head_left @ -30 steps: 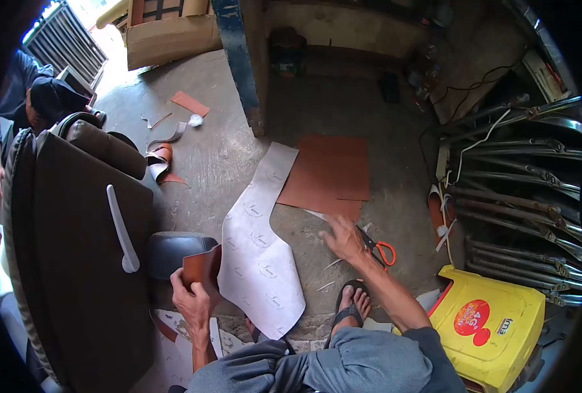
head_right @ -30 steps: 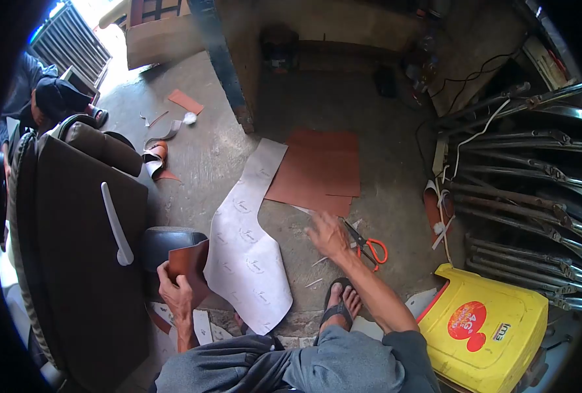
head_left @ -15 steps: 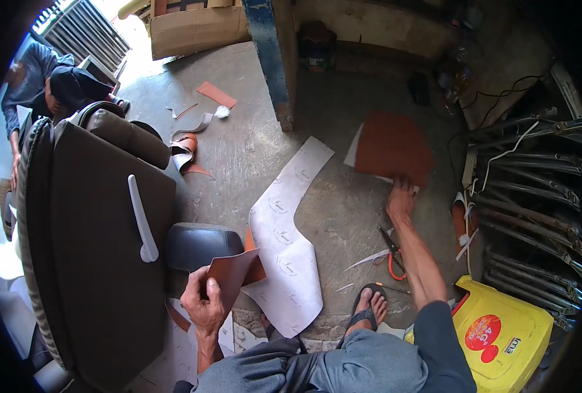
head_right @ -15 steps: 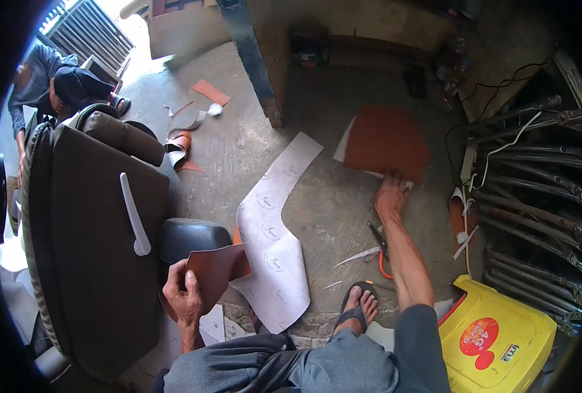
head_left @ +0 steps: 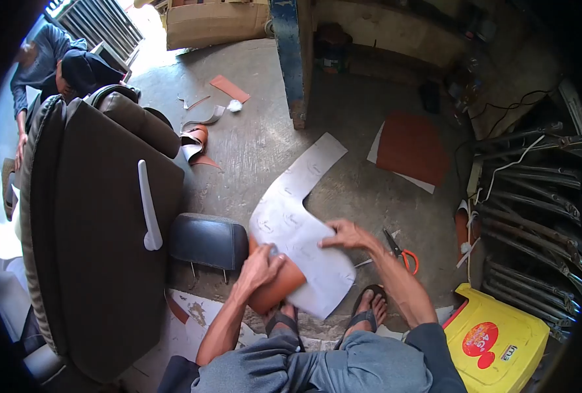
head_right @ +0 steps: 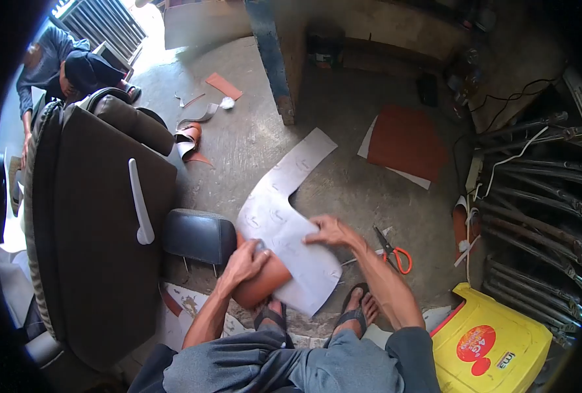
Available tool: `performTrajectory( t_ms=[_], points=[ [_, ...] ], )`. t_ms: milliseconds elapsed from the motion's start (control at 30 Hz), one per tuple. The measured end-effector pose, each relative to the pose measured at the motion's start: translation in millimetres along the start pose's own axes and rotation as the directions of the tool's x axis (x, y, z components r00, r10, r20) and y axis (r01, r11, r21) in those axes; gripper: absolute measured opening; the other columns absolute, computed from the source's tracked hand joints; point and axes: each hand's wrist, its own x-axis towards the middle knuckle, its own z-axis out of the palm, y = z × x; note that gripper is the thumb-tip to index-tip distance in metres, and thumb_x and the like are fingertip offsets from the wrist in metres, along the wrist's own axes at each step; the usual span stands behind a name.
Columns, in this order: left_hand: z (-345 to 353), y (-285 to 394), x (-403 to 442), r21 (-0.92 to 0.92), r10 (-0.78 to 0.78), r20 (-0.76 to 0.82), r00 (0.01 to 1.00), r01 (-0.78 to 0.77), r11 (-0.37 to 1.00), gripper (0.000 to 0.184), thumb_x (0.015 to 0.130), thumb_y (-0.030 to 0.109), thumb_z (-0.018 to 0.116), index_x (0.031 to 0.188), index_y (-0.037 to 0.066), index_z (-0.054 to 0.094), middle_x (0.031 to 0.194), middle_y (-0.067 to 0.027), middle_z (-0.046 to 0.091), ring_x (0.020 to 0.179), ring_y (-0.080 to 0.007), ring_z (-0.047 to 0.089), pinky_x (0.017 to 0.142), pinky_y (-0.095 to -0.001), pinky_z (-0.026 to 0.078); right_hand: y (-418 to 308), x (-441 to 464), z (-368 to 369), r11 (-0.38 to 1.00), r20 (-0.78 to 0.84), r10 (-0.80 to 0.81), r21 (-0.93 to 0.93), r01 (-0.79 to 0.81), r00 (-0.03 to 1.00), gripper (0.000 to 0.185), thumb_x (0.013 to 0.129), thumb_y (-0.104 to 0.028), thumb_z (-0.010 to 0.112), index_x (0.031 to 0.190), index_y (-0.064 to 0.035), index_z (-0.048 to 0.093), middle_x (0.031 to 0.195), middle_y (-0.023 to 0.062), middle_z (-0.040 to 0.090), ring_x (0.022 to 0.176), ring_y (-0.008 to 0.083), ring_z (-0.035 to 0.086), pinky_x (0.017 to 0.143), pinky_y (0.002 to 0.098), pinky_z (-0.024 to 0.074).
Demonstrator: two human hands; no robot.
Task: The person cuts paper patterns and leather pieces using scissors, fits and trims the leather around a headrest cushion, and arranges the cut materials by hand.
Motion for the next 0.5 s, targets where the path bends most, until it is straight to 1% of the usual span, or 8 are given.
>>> performTrajectory(
  t_ms=[67, 100, 133, 200, 233, 333, 433, 500],
  points=[
    [14, -22, 7, 0.126, 0.008, -0.174, 0.985, 0.014, 0.992, 0.058, 0.097, 0.041, 0.057, 0.132, -0.005, 0.056, 0.137, -0.0295, 0.055, 0.122, -0.0454, 0.058, 0.104, -0.0496, 0.046, -7, 3, -29, 0.791, -0.258, -0.188, -0.611, -0.010, 0.948, 0.040, 0.081, -0.024, 0.077, 0.115, -0.0060, 0.068, 0.093, 0.0135, 0.069, 0.090, 0.0326, 0.065, 0.087, 0.0460, 0.0503],
    [10, -14, 3, 0.126, -0.028, -0.161, 0.987, 0.049, 0.991, 0.057, 0.097, 0.041, 0.056, 0.131, -0.005, 0.057, 0.137, -0.0295, 0.055, 0.119, -0.0460, 0.059, 0.102, -0.0501, 0.047, -18, -2, -38, 0.581, -0.344, -0.295, -0.805, -0.118, 0.891, 0.042, 0.081, -0.023, 0.074, 0.119, -0.0065, 0.066, 0.097, 0.0160, 0.067, 0.095, 0.0363, 0.063, 0.089, 0.0500, 0.0483],
    [3, -4, 1, 0.130, -0.061, -0.149, 0.987, 0.080, 0.988, 0.055, 0.097, 0.040, 0.056, 0.129, -0.004, 0.059, 0.137, -0.0294, 0.055, 0.117, -0.0466, 0.060, 0.100, -0.0506, 0.049, -24, -6, -39, 0.575, -0.346, -0.298, -0.809, -0.123, 0.890, 0.042, 0.081, -0.023, 0.074, 0.119, -0.0065, 0.066, 0.097, 0.0160, 0.067, 0.095, 0.0363, 0.063, 0.089, 0.0500, 0.0483],
    [9, -2, 0, 0.082, -0.060, -0.142, 0.988, 0.072, 0.994, 0.051, 0.096, 0.040, 0.056, 0.126, -0.002, 0.061, 0.135, -0.0289, 0.057, 0.113, -0.0473, 0.061, 0.097, -0.0515, 0.050, -29, -13, -29, 0.542, -0.557, -0.678, -0.820, -0.186, 0.480, 0.047, 0.084, -0.025, 0.069, 0.128, -0.0091, 0.060, 0.111, 0.0164, 0.063, 0.105, 0.0344, 0.059, 0.094, 0.0530, 0.0442],
    [13, -3, -4, 0.040, -0.067, -0.132, 0.989, 0.072, 0.997, 0.048, 0.096, 0.039, 0.057, 0.122, 0.000, 0.063, 0.133, -0.0285, 0.058, 0.110, -0.0480, 0.062, 0.094, -0.0525, 0.051, -14, -16, -17, 0.644, -0.593, -0.505, -0.742, -0.184, 0.627, 0.051, 0.089, -0.030, 0.066, 0.135, -0.0080, 0.057, 0.132, 0.0183, 0.057, 0.123, 0.0378, 0.053, 0.102, 0.0532, 0.0410],
    [32, -8, -8, 0.144, -0.043, -0.117, 0.992, 0.059, 0.988, 0.043, 0.096, 0.038, 0.057, 0.116, 0.002, 0.065, 0.126, -0.0286, 0.062, 0.103, -0.0487, 0.065, 0.091, -0.0538, 0.052, 34, -26, 46, 0.585, -0.405, -0.461, -0.808, -0.073, 0.790, 0.055, 0.093, -0.032, 0.064, 0.139, -0.0039, 0.053, 0.143, 0.0205, 0.052, 0.135, 0.0390, 0.047, 0.109, 0.0528, 0.0375],
    [32, -1, -15, 0.140, -0.052, -0.118, 0.992, 0.068, 0.988, 0.039, 0.096, 0.037, 0.056, 0.108, 0.002, 0.067, 0.125, -0.0299, 0.062, 0.101, -0.0489, 0.065, 0.090, -0.0540, 0.053, 63, -37, 49, 0.472, -0.298, -0.476, -0.880, -0.046, 0.828, 0.061, 0.094, -0.037, 0.063, 0.142, -0.0012, 0.051, 0.150, 0.0230, 0.047, 0.140, 0.0396, 0.044, 0.113, 0.0525, 0.0358],
    [17, 9, -15, 0.077, -0.149, 0.008, 0.989, 0.148, 0.986, 0.042, 0.096, 0.041, 0.059, 0.107, 0.002, 0.070, 0.113, -0.0288, 0.068, 0.100, -0.0486, 0.065, 0.088, -0.0525, 0.052, 70, -36, 44, 0.589, -0.386, -0.417, -0.804, -0.079, 0.823, 0.063, 0.094, -0.039, 0.064, 0.142, -0.0018, 0.051, 0.149, 0.0235, 0.048, 0.138, 0.0398, 0.045, 0.113, 0.0509, 0.0362]
  ],
)
